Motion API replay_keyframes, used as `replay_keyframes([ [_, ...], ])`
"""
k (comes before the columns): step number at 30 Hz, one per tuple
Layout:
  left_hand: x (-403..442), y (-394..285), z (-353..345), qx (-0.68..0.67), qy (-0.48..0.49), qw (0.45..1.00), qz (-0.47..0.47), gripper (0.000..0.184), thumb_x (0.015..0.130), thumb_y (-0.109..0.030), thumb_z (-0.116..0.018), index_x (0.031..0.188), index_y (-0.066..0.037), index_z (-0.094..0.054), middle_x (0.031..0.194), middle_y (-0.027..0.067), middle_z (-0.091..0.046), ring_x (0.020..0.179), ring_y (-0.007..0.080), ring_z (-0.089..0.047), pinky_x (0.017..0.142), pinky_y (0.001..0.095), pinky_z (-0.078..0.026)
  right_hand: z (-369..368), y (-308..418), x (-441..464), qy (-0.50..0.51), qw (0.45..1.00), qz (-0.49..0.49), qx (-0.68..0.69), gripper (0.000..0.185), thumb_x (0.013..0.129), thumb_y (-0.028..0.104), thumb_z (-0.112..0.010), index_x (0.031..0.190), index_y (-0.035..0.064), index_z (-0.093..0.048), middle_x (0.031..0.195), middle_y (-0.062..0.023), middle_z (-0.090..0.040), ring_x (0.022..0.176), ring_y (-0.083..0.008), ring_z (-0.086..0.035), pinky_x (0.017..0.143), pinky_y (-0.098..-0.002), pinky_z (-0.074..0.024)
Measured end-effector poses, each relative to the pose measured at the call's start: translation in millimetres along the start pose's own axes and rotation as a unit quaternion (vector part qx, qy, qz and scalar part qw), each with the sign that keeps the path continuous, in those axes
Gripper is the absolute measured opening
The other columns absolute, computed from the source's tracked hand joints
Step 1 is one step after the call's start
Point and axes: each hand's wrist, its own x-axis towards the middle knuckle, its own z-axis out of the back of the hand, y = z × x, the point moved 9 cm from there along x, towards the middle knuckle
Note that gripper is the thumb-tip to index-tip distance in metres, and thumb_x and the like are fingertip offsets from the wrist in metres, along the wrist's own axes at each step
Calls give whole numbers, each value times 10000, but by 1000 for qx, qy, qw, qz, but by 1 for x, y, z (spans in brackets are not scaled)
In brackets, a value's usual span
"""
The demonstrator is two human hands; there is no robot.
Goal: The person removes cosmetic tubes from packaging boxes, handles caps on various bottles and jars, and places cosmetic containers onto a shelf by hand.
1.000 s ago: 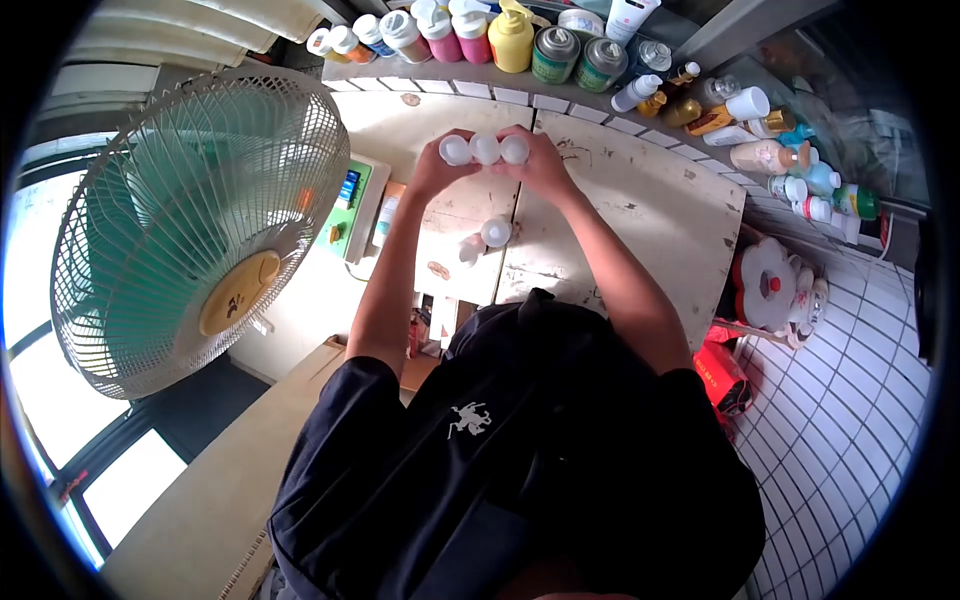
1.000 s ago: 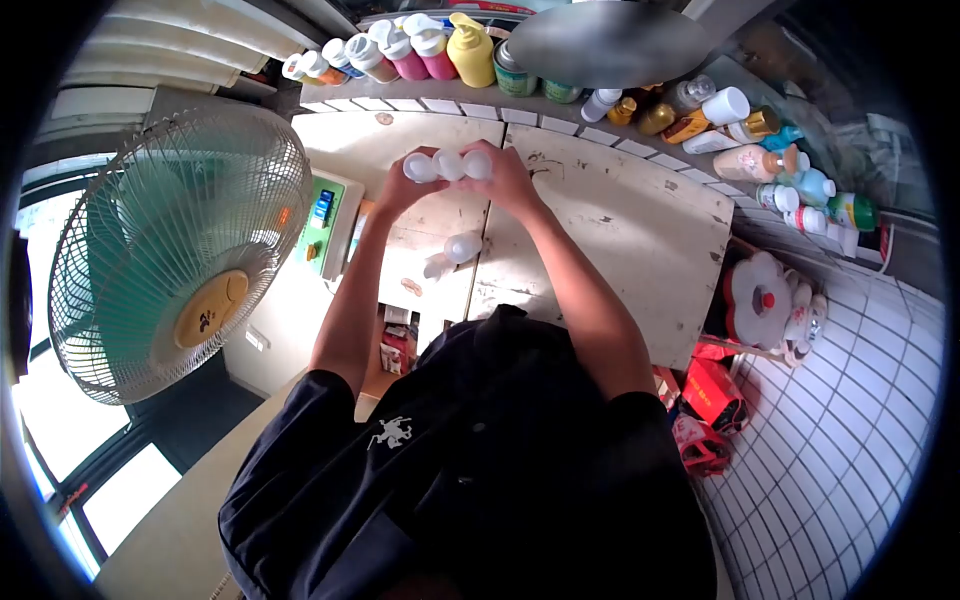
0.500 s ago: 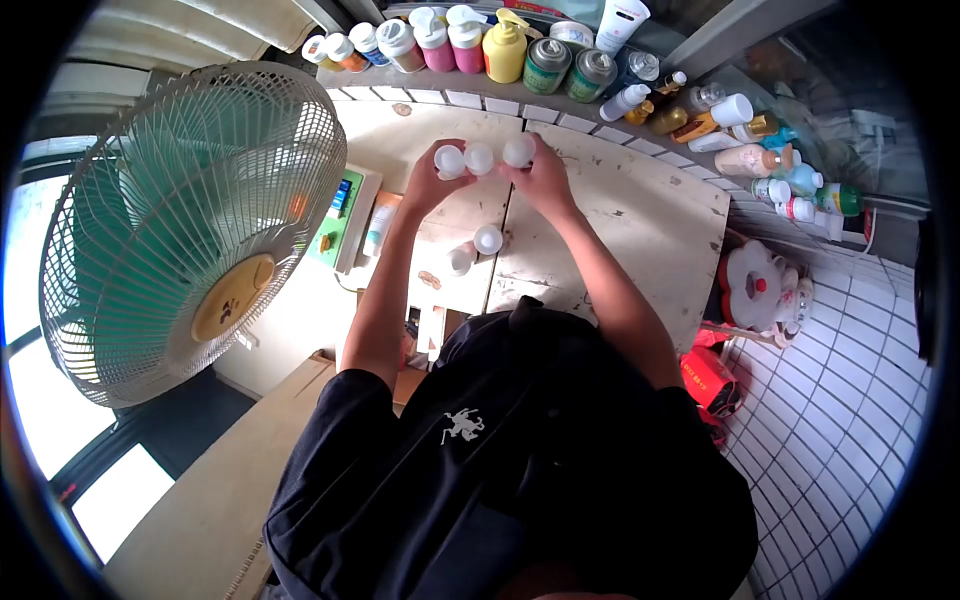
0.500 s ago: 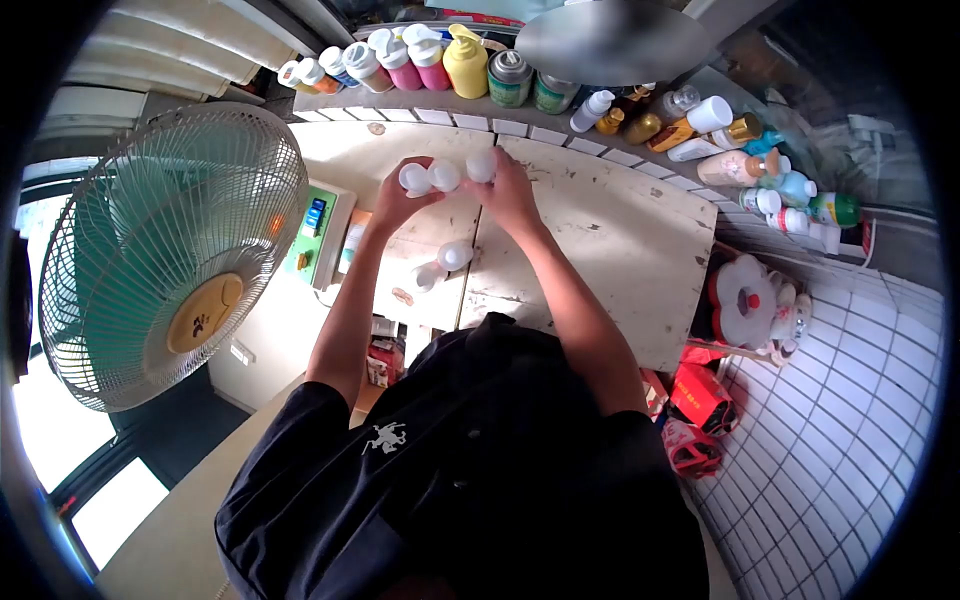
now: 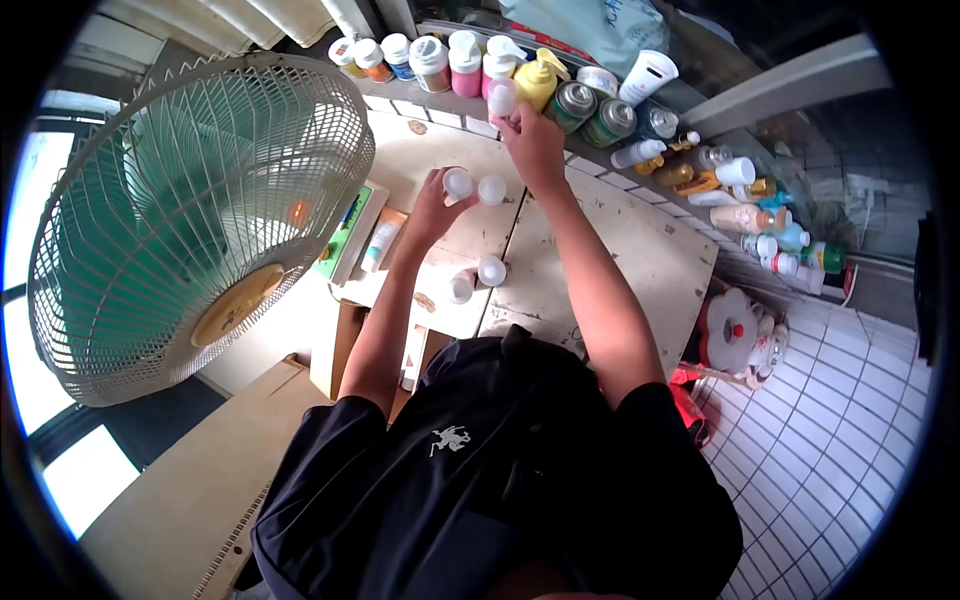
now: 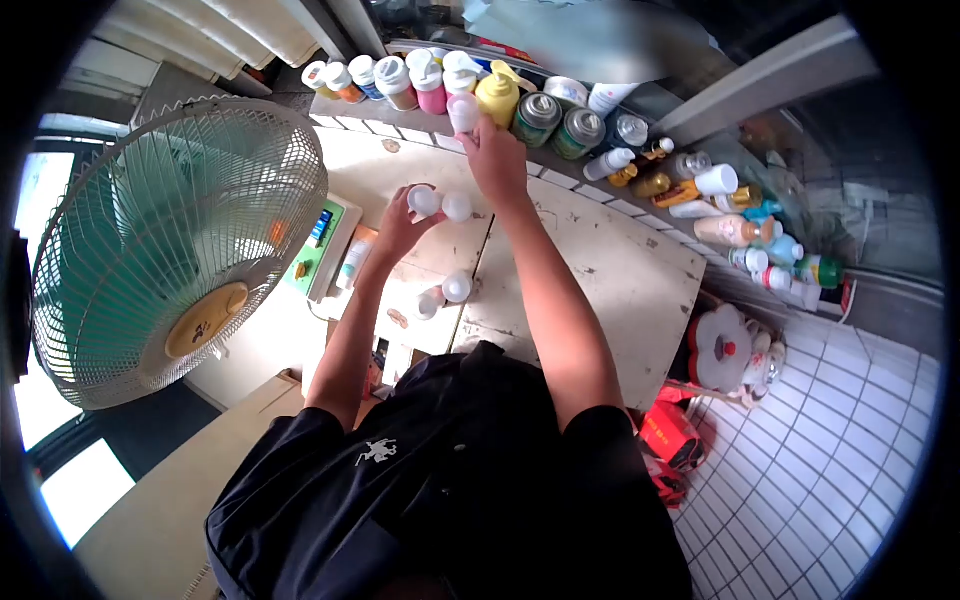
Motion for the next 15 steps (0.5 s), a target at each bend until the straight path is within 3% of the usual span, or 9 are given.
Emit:
replay_keyframes([
  [1, 4, -4, 6, 24, -36, 999, -24, 567, 817, -213, -865, 1279, -22, -597, 1184, 150, -602, 1068, 303, -645, 920, 422, -539, 3, 3, -1, -44, 999, 4, 4, 312, 914, 335, -744, 872, 73, -580, 677, -87, -671, 658, -346, -687, 609, -481, -537],
  [3, 16, -6, 10, 47, -73, 995, -44, 573, 819, -216, -862, 1276, -7, -586, 1164, 162, -588, 1045, 328, -641, 915, 429, -539, -1, 4, -4, -35, 999, -7, -5, 308, 914, 329, -745, 847, 71, -591, 692, -97, -687, 661, -346, -693, 613, -474, -541],
  [5, 40, -11, 20, 55, -144, 987, -50, 537, 820, -197, -874, 1241, -3, -605, 1132, 106, -569, 1078, 249, -649, 892, 391, -584, -4, 3, -5, -26, 999, -19, -15, 307, 913, 324, -746, 823, 68, -603, 706, -107, -702, 664, -346, -700, 616, -467, -544],
  [6, 48, -35, 25, 94, -156, 980, -81, 555, 798, -200, -890, 1202, 49, -601, 1127, 135, -586, 1049, 263, -667, 850, 380, -597, -3, -1, -6, -33, 999, -34, 4, 312, 913, 329, -747, 807, 65, -618, 711, -113, -710, 665, -347, -703, 620, -462, -548],
  [8, 63, -65, 31, 70, -187, 973, -119, 557, 780, -210, -903, 1204, 32, -633, 1134, 149, -644, 991, 273, -698, 826, 372, -602, -1, -6, -9, -40, 998, -50, 22, 319, 912, 334, -747, 791, 61, -634, 716, -119, -717, 665, -347, -707, 624, -456, -551],
  [11, 83, -76, 31, 153, -173, 970, -78, 548, 773, -198, -905, 1219, 11, -663, 1149, 145, -698, 967, 264, -721, 840, 359, -603, 2, -12, -11, -21, 997, -70, 12, 320, 910, 365, -746, 828, 60, -694, 744, -131, -728, 688, -345, -715, 639, -448, -558],
  [15, 83, -71, 31, 46, -191, 975, -105, 557, 772, -126, -899, 1261, 0, -663, 1157, 122, -713, 1031, 212, -714, 881, 344, -608, 1, -14, -11, -23, 997, -66, 35, 381, 912, 406, -747, 848, 31, -746, 705, -136, -718, 660, -315, -718, 634, -404, -549],
])
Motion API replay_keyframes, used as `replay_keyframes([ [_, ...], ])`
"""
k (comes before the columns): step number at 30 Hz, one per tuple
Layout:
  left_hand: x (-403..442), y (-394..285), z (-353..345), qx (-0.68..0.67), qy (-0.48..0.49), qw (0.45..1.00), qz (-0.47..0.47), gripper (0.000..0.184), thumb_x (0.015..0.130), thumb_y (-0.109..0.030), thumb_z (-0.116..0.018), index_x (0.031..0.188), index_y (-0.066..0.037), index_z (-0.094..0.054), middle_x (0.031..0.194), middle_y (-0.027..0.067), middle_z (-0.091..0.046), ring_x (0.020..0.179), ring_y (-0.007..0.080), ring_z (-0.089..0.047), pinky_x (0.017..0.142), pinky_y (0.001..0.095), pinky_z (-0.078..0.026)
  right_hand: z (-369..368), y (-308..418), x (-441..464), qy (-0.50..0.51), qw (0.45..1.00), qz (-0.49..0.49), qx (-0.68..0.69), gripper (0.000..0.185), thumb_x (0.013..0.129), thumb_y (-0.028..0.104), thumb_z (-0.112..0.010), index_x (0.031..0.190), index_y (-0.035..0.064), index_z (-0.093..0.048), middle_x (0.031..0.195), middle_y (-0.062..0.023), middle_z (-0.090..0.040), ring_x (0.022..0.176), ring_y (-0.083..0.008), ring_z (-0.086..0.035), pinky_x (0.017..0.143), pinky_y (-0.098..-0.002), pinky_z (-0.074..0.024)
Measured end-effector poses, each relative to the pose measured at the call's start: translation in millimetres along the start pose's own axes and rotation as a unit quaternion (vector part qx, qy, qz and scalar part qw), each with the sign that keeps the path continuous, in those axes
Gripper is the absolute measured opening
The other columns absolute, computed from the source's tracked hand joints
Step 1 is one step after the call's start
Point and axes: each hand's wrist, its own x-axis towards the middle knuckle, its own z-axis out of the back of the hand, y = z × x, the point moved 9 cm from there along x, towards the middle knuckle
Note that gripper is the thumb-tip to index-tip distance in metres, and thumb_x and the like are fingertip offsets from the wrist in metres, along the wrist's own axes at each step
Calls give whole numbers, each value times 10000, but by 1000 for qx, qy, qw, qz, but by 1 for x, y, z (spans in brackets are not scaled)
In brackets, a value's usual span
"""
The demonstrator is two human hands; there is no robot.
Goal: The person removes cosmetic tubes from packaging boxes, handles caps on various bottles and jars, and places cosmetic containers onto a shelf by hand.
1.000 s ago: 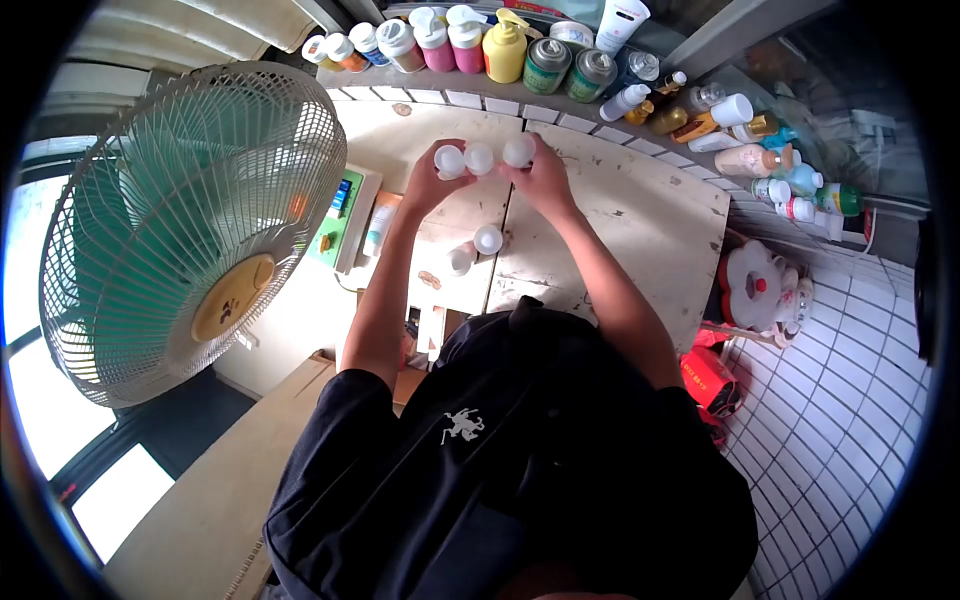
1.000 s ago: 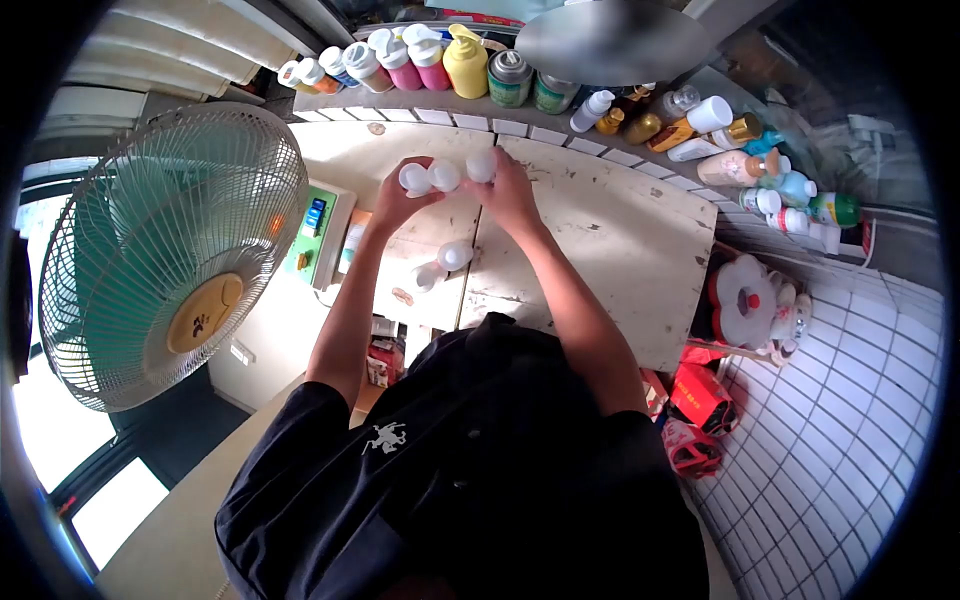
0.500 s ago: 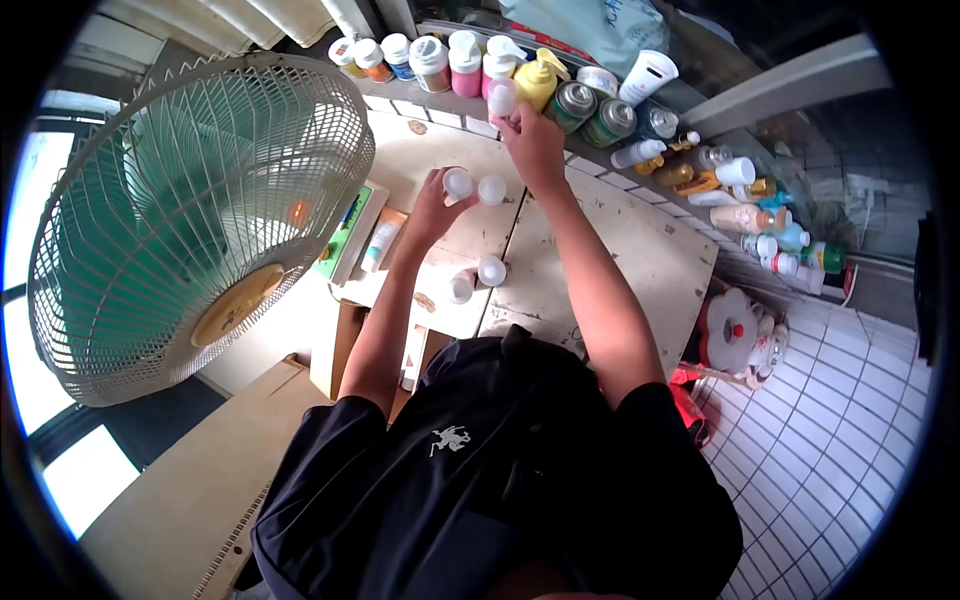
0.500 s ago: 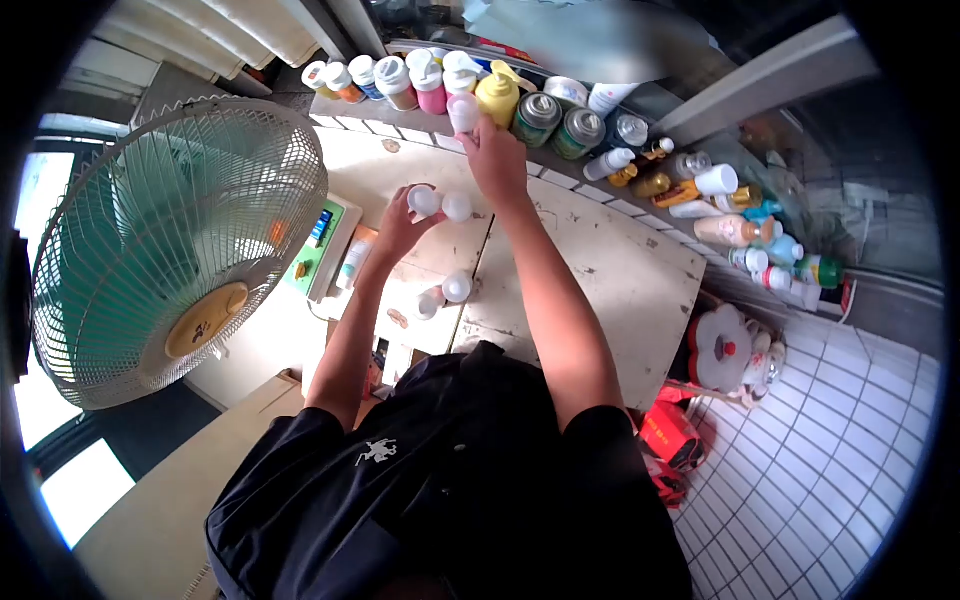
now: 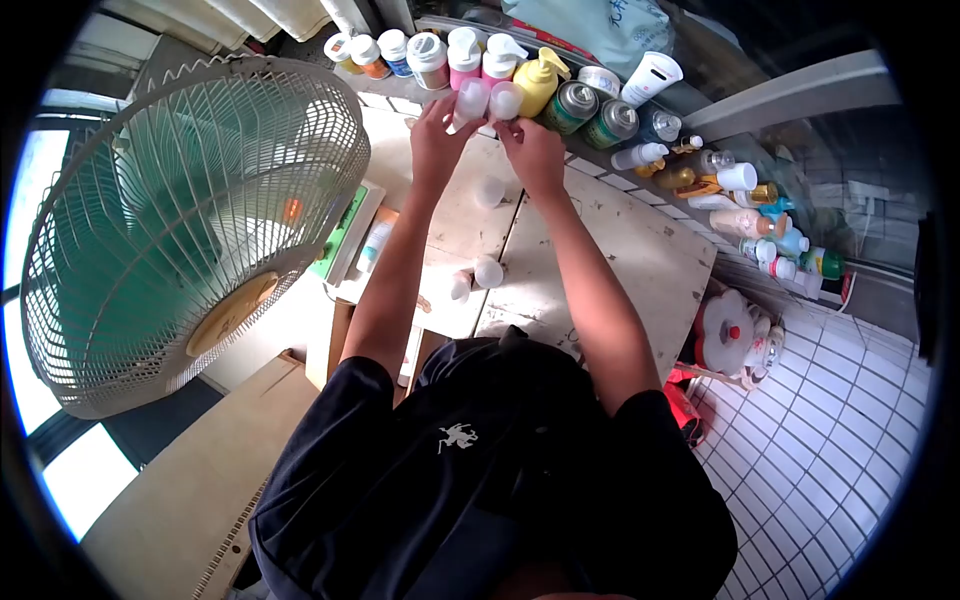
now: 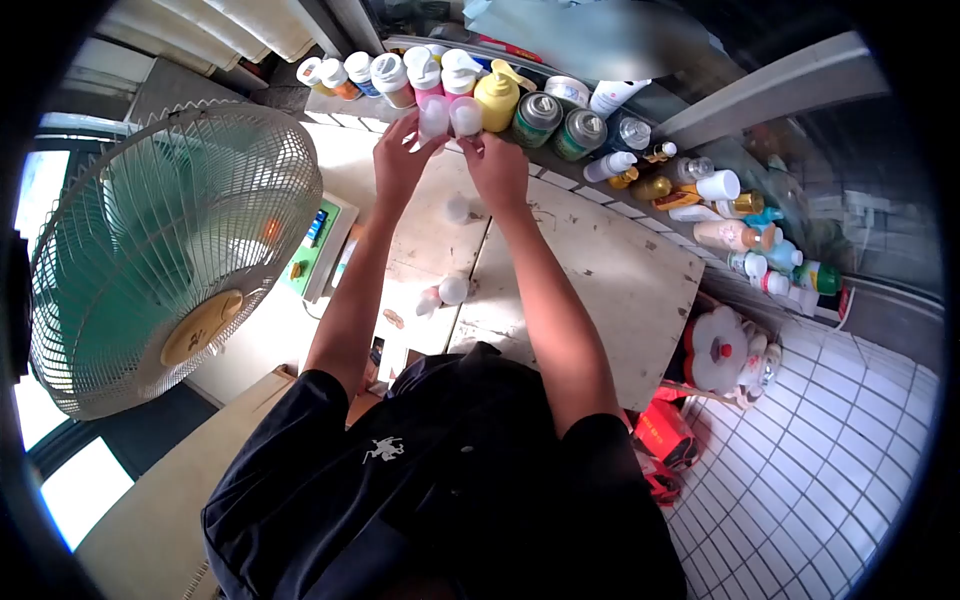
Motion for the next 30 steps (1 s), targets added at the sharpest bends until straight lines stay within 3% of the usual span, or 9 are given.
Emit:
replay_keyframes([
  [3, -4, -22, 6, -48, -30, 996, -75, 541, 768, -72, -880, 1255, -5, -654, 1153, 131, -697, 1010, 237, -717, 874, 360, -613, -4, -2, -1, 7, 1000, -3, 17, 378, 919, 401, -741, 859, 29, -754, 694, -127, -718, 645, -294, -719, 632, -391, -549],
  [11, 12, 5, -2, -38, -63, 997, -18, 531, 742, -69, -906, 1206, 7, -658, 1152, 119, -683, 995, 190, -700, 853, 326, -626, -20, -15, 1, 15, 1000, -6, 27, 332, 945, 352, -719, 868, 31, -756, 646, -76, -709, 571, -194, -710, 596, -336, -539],
  [14, 10, 7, -4, -37, -58, 997, -27, 555, 728, -74, -917, 1204, 6, -643, 1132, 114, -674, 997, 191, -692, 849, 326, -628, -21, -14, 2, 11, 1000, -10, 23, 327, 944, 349, -719, 874, 32, -758, 644, -75, -709, 578, -204, -711, 595, -336, -538],
  [16, 9, 15, -5, -37, -53, 997, -28, 576, 721, -75, -921, 1212, 4, -631, 1121, 112, -669, 1002, 198, -689, 852, 329, -627, -26, -20, 1, 24, 998, -40, 34, 307, 924, 366, -718, 890, 65, -767, 794, -174, -723, 752, -390, -703, 690, -481, -552],
  [22, -15, 12, -3, -18, -33, 998, -40, 632, 735, -69, -915, 1270, -13, -582, 1165, 103, -656, 1065, 194, -658, 947, 353, -608, -29, -28, -3, 35, 997, -43, 54, 320, 935, 383, -701, 929, 71, -771, 798, -149, -737, 754, -364, -715, 694, -445, -561],
  [26, -52, 33, 12, -35, -27, 998, 37, 431, 841, 18, -743, 1247, -23, -604, 1159, 96, -647, 1009, 194, -674, 863, 323, -595, -19, -38, -20, 44, 989, -75, 117, 274, 956, 326, -672, 966, 67, -761, 789, -129, -748, 757, -302, -738, 712, -399, -565],
  [28, -84, 45, 18, -105, 42, 989, 99, 390, 861, 84, -582, 1231, -33, -626, 1121, 95, -654, 962, 185, -681, 811, 295, -567, -18, -34, -41, 160, 965, -61, 199, 269, 924, 218, -697, 1147, 68, -708, 997, -119, -749, 830, -228, -717, 747, -346, -554],
  [29, -106, 47, 25, -135, 79, 982, 106, 418, 852, 105, -516, 1226, -37, -634, 1116, 92, -667, 956, 174, -682, 804, 282, -549, -10, -36, -56, 161, 964, -62, 201, 269, 924, 218, -697, 1147, 68, -708, 997, -119, -749, 830, -228, -717, 747, -346, -554],
  [30, -138, 54, 37, -111, 124, 978, 128, 440, 828, 113, -512, 1221, -40, -639, 1106, 91, -677, 980, 178, -678, 820, 291, -544, -10, -32, -75, 218, 951, -41, 214, 362, 896, 174, -715, 1241, 81, -655, 1114, -112, -696, 869, -209, -686, 763, -330, -547],
])
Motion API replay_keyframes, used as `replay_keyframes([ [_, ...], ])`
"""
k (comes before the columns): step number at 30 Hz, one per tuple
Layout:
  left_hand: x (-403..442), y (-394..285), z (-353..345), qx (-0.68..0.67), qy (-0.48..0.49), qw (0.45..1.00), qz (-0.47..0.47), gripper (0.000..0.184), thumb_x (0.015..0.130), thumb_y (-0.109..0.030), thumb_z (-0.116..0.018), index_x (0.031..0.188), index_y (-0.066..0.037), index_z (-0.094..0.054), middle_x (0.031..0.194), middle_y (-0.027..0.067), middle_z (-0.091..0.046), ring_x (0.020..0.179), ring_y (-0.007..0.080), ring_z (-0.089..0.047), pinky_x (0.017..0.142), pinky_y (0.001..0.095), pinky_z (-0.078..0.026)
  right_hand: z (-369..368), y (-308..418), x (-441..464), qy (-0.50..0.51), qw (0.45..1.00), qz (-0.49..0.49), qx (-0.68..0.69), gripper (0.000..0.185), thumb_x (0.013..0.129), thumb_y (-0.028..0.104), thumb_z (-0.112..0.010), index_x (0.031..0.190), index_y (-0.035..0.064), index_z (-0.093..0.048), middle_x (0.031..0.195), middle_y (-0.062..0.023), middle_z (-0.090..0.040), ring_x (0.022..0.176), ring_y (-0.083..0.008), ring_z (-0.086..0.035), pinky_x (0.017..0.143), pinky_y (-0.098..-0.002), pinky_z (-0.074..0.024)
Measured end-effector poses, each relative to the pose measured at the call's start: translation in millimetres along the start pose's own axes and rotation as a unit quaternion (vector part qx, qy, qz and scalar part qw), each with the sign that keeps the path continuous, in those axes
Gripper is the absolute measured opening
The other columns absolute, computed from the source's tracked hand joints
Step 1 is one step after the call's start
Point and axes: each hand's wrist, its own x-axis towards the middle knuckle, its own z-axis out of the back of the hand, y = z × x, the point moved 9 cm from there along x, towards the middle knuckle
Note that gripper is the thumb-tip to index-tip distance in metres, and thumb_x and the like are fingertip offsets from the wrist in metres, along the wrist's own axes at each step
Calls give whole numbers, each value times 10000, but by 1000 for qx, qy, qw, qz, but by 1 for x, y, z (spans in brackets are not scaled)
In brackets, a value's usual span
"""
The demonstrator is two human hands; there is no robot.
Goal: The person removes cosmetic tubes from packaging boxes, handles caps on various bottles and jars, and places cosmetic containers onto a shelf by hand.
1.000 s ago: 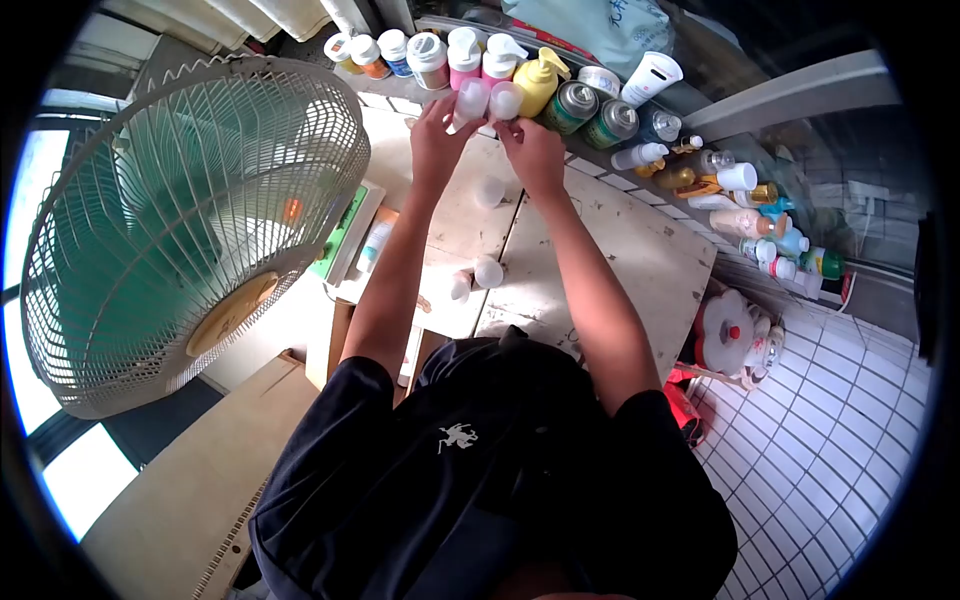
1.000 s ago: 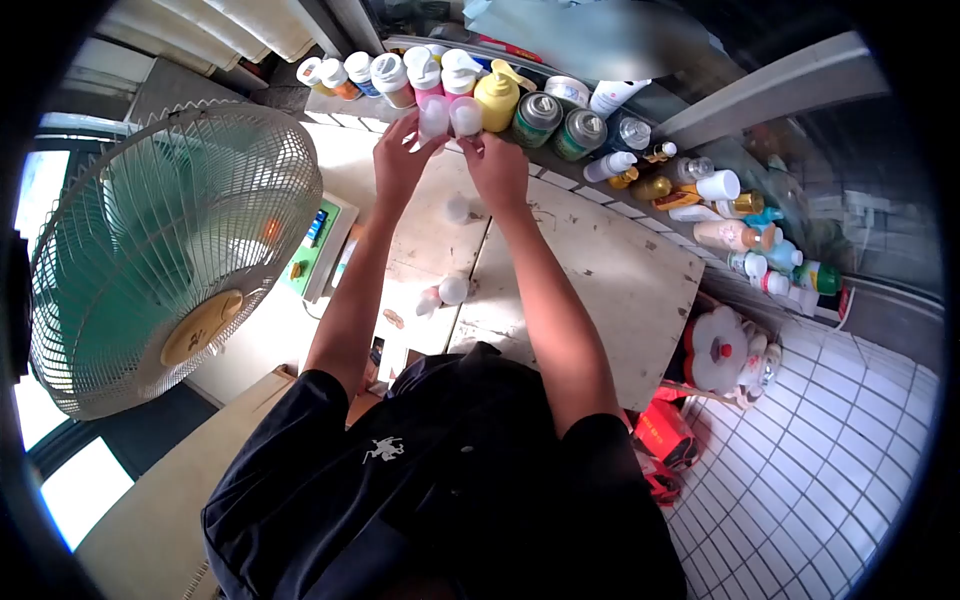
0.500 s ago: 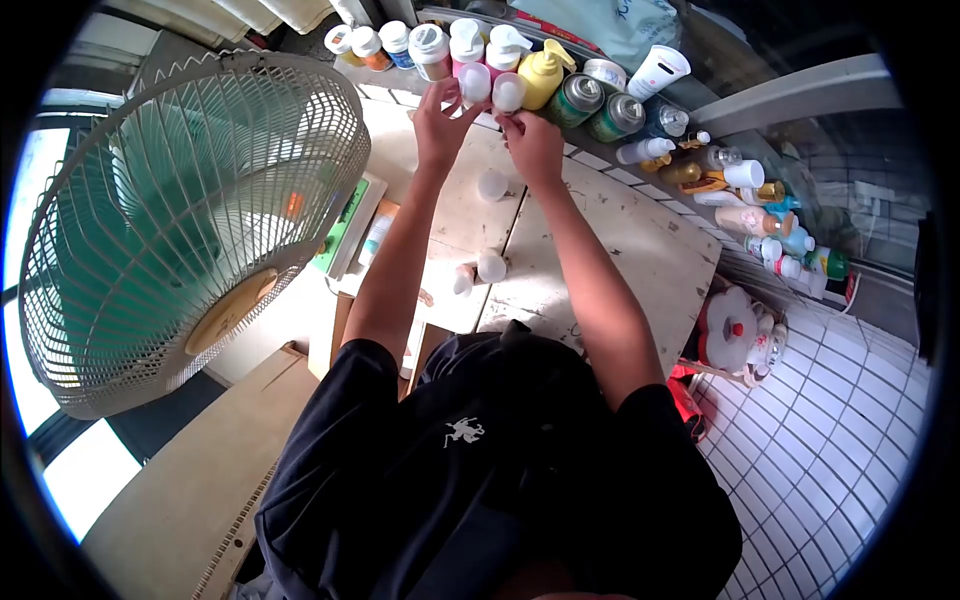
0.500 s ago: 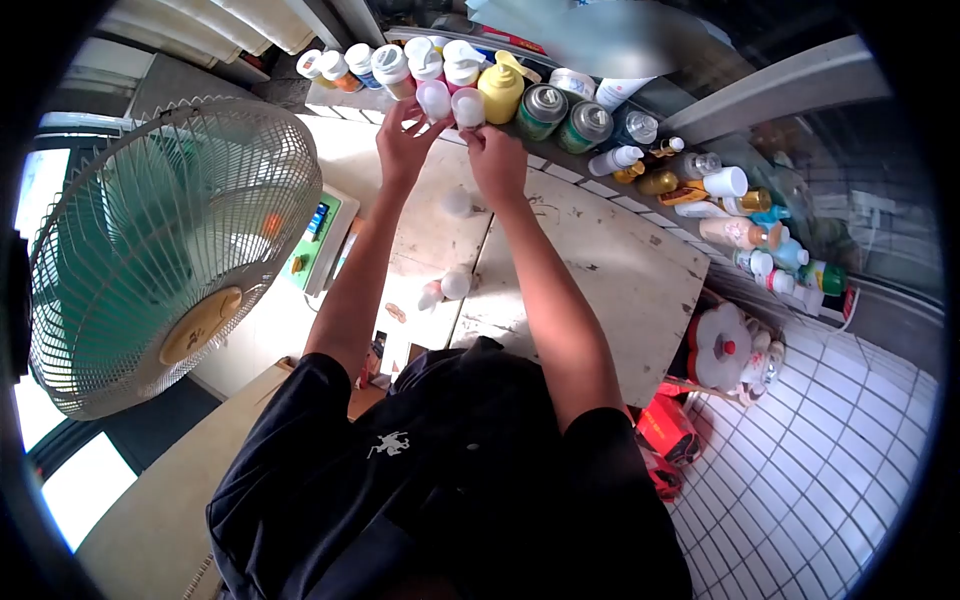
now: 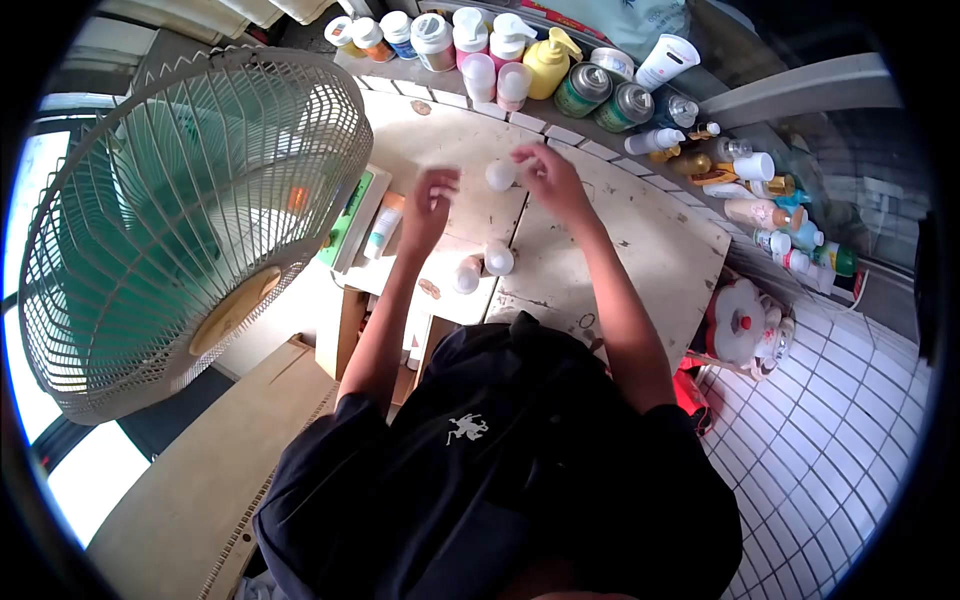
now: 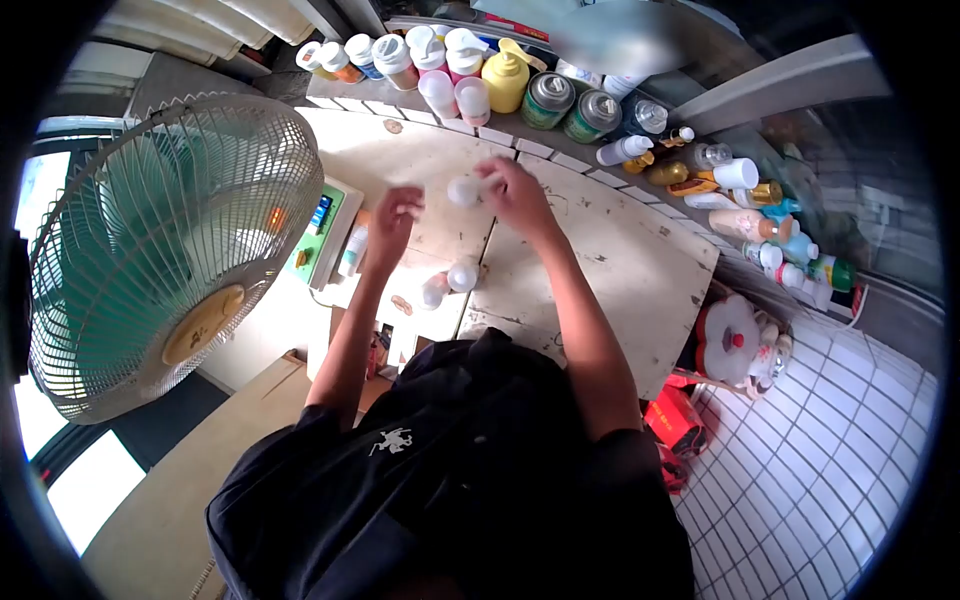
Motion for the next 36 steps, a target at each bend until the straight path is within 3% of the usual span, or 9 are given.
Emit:
replay_keyframes([
  [2, -53, 6, 8, 25, 66, 996, 52, 502, 778, 131, -516, 1227, -54, -647, 1119, 90, -680, 1047, 199, -664, 854, 315, -539, -21, -4, -21, 99, 995, -24, 3, 701, 811, 127, -801, 1446, 123, -502, 1333, -98, -538, 944, -203, -615, 799, -313, -534],
  [6, -100, -6, -10, 188, 260, 947, 22, 626, 696, 29, -799, 1283, -124, -647, 1289, 96, -592, 1175, 280, -610, 937, 411, -546, -32, 7, -16, 3, 998, 54, -39, 645, 818, 244, -845, 1380, 124, -553, 1243, -86, -596, 842, -169, -635, 729, -308, -549],
  [10, -102, -21, -24, 179, 159, 971, 11, 542, 741, -131, -864, 1244, -94, -665, 1184, 133, -607, 1079, 327, -628, 937, 409, -533, -41, 0, -4, -28, 995, 47, -80, 475, 844, 274, -830, 1203, 62, -601, 1045, -98, -632, 804, -205, -652, 727, -326, -551],
  [13, -98, -24, -22, 185, 93, 977, -43, 503, 784, -164, -857, 1233, -58, -656, 1207, 142, -647, 1122, 350, -630, 940, 429, -524, -40, 3, -8, -32, 994, 46, -95, 470, 846, 251, -815, 1222, 81, -589, 1050, -127, -629, 779, -254, -660, 732, -371, -555],
  [16, -78, 2, 0, 108, -32, 993, 38, 527, 838, -177, -836, 1289, -44, -597, 1203, 177, -641, 1128, 380, -620, 972, 435, -498, -33, 2, -19, -40, 994, 31, -92, 474, 858, 242, -804, 1233, 62, -577, 1117, -148, -640, 837, -276, -708, 752, -393, -575],
  [19, -7, 10, 18, 222, -91, 970, -38, 535, 870, -200, -815, 1286, 18, -559, 1151, 207, -639, 1044, 365, -641, 888, 456, -514, -34, -4, -24, -48, 995, 18, -86, 484, 868, 235, -794, 1252, 51, -564, 1153, -160, -639, 900, -291, -725, 775, -404, -583],
  [23, 93, -45, 34, 79, -213, 971, -77, 634, 875, -229, -819, 1333, 42, -474, 1083, 194, -689, 938, 317, -704, 798, 392, -563, -36, -7, -24, -43, 996, -27, -78, 499, 885, 232, -777, 1286, 45, -546, 1185, -167, -628, 938, -310, -728, 794, -400, -587],
  [25, 129, -60, 36, 232, -200, 939, -153, 690, 843, -240, -853, 1355, 37, -483, 1116, 153, -720, 949, 259, -736, 732, 365, -618, -40, -12, -25, -57, 994, -2, -89, 503, 887, 235, -775, 1289, 42, -542, 1194, -168, -624, 946, -315, -726, 800, -402, -588],
  [36, 157, -68, 29, 179, -137, 964, -143, 553, 749, -181, -916, 1174, -14, -604, 1092, 123, -725, 957, 202, -732, 758, 327, -642, -41, -6, -23, -67, 993, -6, -102, 526, 885, 247, -781, 1277, -2, -533, 1188, -176, -613, 867, -308, -734, 761, -400, -587],
])
